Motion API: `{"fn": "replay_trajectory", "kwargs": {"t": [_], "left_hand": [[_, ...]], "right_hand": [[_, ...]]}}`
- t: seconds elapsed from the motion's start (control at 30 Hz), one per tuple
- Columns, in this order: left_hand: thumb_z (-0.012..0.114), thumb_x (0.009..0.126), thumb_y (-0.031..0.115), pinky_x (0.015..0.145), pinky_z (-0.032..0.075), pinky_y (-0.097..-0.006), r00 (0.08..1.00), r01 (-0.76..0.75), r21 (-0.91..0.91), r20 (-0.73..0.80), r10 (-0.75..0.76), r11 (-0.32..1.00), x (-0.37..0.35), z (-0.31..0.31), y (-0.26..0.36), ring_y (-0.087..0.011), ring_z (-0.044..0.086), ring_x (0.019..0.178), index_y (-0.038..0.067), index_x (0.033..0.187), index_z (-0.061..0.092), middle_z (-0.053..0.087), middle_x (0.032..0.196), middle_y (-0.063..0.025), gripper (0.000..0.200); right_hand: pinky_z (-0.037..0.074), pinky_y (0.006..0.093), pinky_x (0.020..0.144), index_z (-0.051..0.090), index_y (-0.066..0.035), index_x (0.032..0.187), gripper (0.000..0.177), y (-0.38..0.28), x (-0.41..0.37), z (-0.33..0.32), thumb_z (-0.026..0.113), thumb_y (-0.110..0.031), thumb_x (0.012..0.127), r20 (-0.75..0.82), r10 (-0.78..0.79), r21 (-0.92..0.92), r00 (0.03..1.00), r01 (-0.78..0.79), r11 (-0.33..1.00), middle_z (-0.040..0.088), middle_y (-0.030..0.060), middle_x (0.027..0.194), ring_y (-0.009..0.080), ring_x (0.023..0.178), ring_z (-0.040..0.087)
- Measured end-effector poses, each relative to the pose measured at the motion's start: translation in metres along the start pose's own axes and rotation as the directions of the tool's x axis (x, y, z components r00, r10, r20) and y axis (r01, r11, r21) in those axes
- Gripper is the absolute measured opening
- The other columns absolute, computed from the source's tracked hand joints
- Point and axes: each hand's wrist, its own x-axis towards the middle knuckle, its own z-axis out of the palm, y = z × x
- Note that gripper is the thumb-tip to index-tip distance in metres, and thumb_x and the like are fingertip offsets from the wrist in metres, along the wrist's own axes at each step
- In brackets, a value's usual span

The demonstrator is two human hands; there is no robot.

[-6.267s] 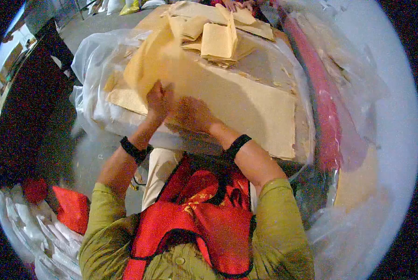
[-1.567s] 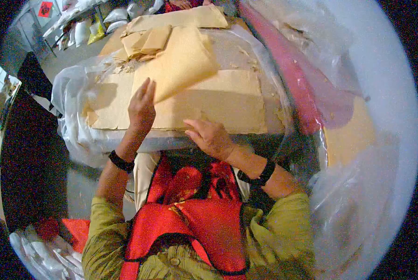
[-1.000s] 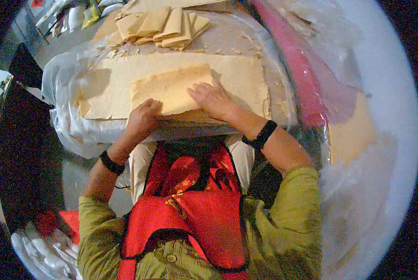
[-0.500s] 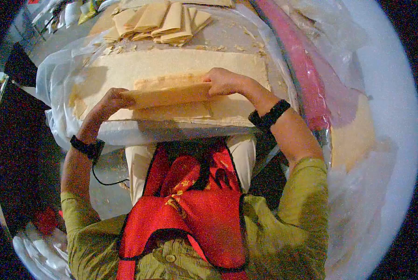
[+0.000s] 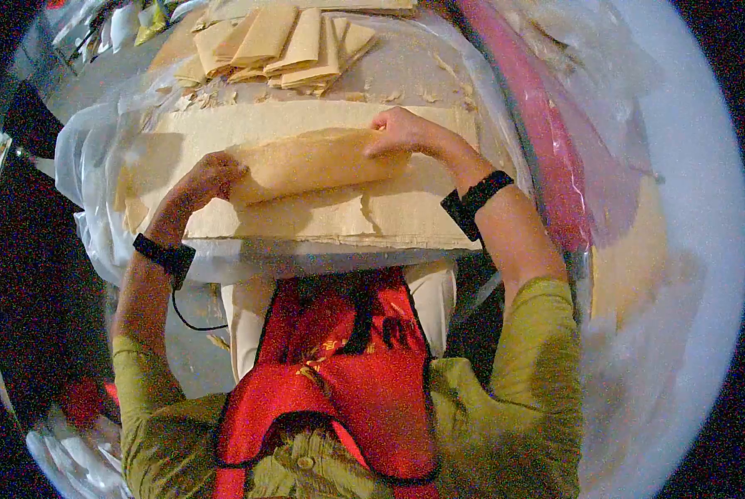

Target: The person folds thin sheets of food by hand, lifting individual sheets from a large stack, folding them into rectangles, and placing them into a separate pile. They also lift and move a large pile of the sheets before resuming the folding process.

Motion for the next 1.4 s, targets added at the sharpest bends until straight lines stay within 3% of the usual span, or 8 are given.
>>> {"fn": "replay_trajectory", "kwargs": {"t": [0.37, 0.4, 0.47, 0.6, 0.93, 1.03, 1.23, 1.4], "left_hand": [[0.061, 0.076, 0.019, 0.049, 0.046, -0.0299, 0.976, 0.143, 0.134, -0.181, -0.118, 0.981, 0.037, -0.008, -0.015, -0.0177, 0.057, 0.059, 0.001, 0.091, 0.056, 0.056, 0.069, -0.0073, 0.024], [0.061, 0.075, 0.018, 0.055, 0.047, -0.0322, 0.912, -0.024, 0.450, -0.356, 0.204, 0.893, 0.037, -0.003, -0.018, -0.0205, 0.057, 0.066, 0.001, 0.094, 0.055, 0.057, 0.076, -0.0092, 0.027], [0.063, 0.072, 0.018, 0.067, 0.047, -0.0367, 0.515, -0.054, 0.933, -0.280, 0.810, 0.357, 0.035, 0.014, -0.026, -0.0262, 0.057, 0.081, 0.002, 0.100, 0.054, 0.058, 0.090, -0.0132, 0.034], [0.055, 0.078, 0.032, 0.101, 0.020, -0.0502, 0.771, -0.095, 0.986, -0.013, 0.637, 0.135, 0.018, 0.087, 0.014, -0.0335, 0.028, 0.124, 0.007, 0.126, 0.036, 0.032, 0.133, -0.0146, 0.057], [0.044, 0.084, 0.040, 0.098, 0.019, -0.0561, 0.833, -0.246, 0.948, 0.101, 0.543, 0.201, 0.041, 0.091, -0.017, -0.0372, 0.027, 0.122, 0.012, 0.126, 0.036, 0.031, 0.133, -0.0143, 0.052], [0.044, 0.083, 0.042, 0.099, 0.016, -0.0551, 0.831, -0.244, 0.958, 0.127, 0.541, 0.149, 0.045, 0.093, -0.027, -0.0370, 0.022, 0.125, 0.011, 0.129, 0.033, 0.026, 0.136, -0.0154, 0.056], [0.046, 0.082, 0.044, 0.100, 0.014, -0.0549, 0.829, -0.253, 0.957, 0.136, 0.543, 0.145, 0.049, 0.092, -0.034, -0.0367, 0.018, 0.128, 0.011, 0.130, 0.033, 0.022, 0.138, -0.0168, 0.060], [0.055, 0.079, 0.035, 0.097, 0.025, -0.0495, 0.807, -0.233, 0.924, 0.010, 0.591, 0.303, 0.020, 0.107, -0.033, -0.0365, 0.030, 0.121, 0.008, 0.124, 0.041, 0.033, 0.131, -0.0182, 0.054]], "right_hand": [[0.043, 0.0263, 0.062, 0.062, -0.003, 0.084, 0.032, 0.017, 0.043, -0.004, 0.072, -0.020, 0.059, 0.005, 0.028, -0.145, 1.000, -0.027, 0.989, 0.060, 0.0025, 0.076, 0.0095, 0.071, 0.053], [0.043, 0.0264, 0.062, 0.062, -0.002, 0.085, 0.033, 0.017, 0.044, -0.004, 0.072, -0.020, 0.058, 0.010, 0.031, -0.143, 0.999, -0.029, 0.989, 0.060, 0.0027, 0.077, 0.0097, 0.071, 0.053], [0.043, 0.0264, 0.062, 0.062, -0.002, 0.086, 0.035, 0.018, 0.046, -0.005, 0.072, -0.020, 0.058, 0.001, 0.027, -0.136, 1.000, -0.027, 0.990, 0.060, 0.0029, 0.078, 0.0100, 0.072, 0.053], [0.044, 0.0279, 0.065, 0.061, -0.002, 0.090, 0.042, 0.029, 0.052, -0.001, 0.074, -0.023, 0.056, -0.010, 0.013, -0.105, 1.000, -0.014, 0.994, 0.060, 0.0058, 0.080, 0.0134, 0.076, 0.055], [0.021, 0.0463, 0.100, 0.035, -0.004, 0.127, 0.063, -0.001, 0.025, 0.054, 0.050, -0.044, 0.080, -0.202, -0.516, -0.828, 0.832, 0.136, 0.544, 0.031, 0.0151, 0.133, 0.0302, 0.123, 0.029], [0.013, 0.0485, 0.102, 0.030, -0.005, 0.130, 0.064, 0.008, 0.019, 0.076, 0.041, -0.048, 0.083, -0.162, -0.347, -0.705, 0.924, 0.138, 0.696, 0.028, 0.0154, 0.135, 0.0299, 0.128, 0.020], [0.016, 0.0487, 0.101, 0.028, -0.005, 0.131, 0.067, 0.025, 0.023, 0.087, 0.041, -0.050, 0.083, -0.231, -0.466, -0.726, 0.854, 0.168, 0.667, 0.028, 0.0155, 0.135, 0.0294, 0.127, 0.022], [0.028, 0.0482, 0.093, 0.043, -0.004, 0.117, 0.073, -0.007, 0.021, 0.064, 0.055, -0.058, 0.069, -0.167, -0.263, -0.733, 0.950, 0.059, 0.678, 0.047, 0.0149, 0.116, 0.0304, 0.108, 0.044]]}}
